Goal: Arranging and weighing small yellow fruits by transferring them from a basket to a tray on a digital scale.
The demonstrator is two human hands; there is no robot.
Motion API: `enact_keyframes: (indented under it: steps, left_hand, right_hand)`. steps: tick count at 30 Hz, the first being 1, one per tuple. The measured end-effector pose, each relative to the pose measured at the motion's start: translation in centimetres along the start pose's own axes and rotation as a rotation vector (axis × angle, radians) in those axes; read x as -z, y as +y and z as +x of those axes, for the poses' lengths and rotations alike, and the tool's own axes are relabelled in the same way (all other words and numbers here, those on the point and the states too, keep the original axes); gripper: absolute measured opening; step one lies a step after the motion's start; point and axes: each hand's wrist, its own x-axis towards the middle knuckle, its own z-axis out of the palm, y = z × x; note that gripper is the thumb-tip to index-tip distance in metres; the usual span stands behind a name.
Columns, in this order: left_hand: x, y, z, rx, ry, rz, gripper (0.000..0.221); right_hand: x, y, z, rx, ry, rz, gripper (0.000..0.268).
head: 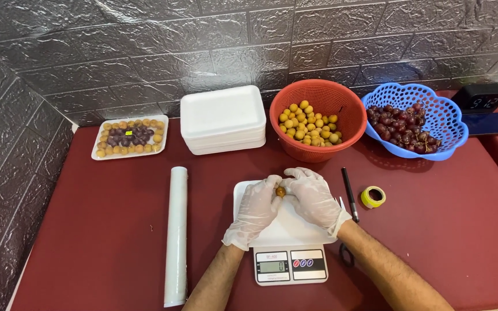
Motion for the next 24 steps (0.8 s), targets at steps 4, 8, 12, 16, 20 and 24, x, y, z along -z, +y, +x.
enact_keyframes:
  steps: [4, 8, 12, 16, 20, 24]
  left_hand:
    - [0.6, 0.7, -0.3, -0.009, 0.015, -0.026, 0.040]
    - [1.5, 1.4, -0.7, 0.015, 0.022, -0.119, 0.040]
    - [2.0, 1.8, -1.0, 0.044, 0.018, -0.150, 0.040]
    - [1.4, 1.4, -1.0, 0.039, 0.023, -0.105, 0.039]
    - [1.2, 1.2, -0.9, 0.046, 0.023, -0.100, 0.038]
    - [1.2, 1.2, -1.1, 0.042, 0.032, -0.077, 0.039]
  right_hand:
    - [-0.3, 0.3, 0.0, 0.023, 0.002, -0.019, 0.021]
    - [-0.3, 0.5, -0.1, 0.050, 0.012, 0.005, 0.025]
    - [-0.2, 0.4, -0.2, 0.073, 0.026, 0.013, 0.029]
    - [-0.7, 0.8, -0.1, 0.097, 0.059, 0.021, 0.034]
    - [-0.4, 0.6, -0.2, 0.109, 0.061, 0.036, 0.033]
    - [-0.3, 0.5, -0.3, 0.113, 0.050, -0.001, 0.035]
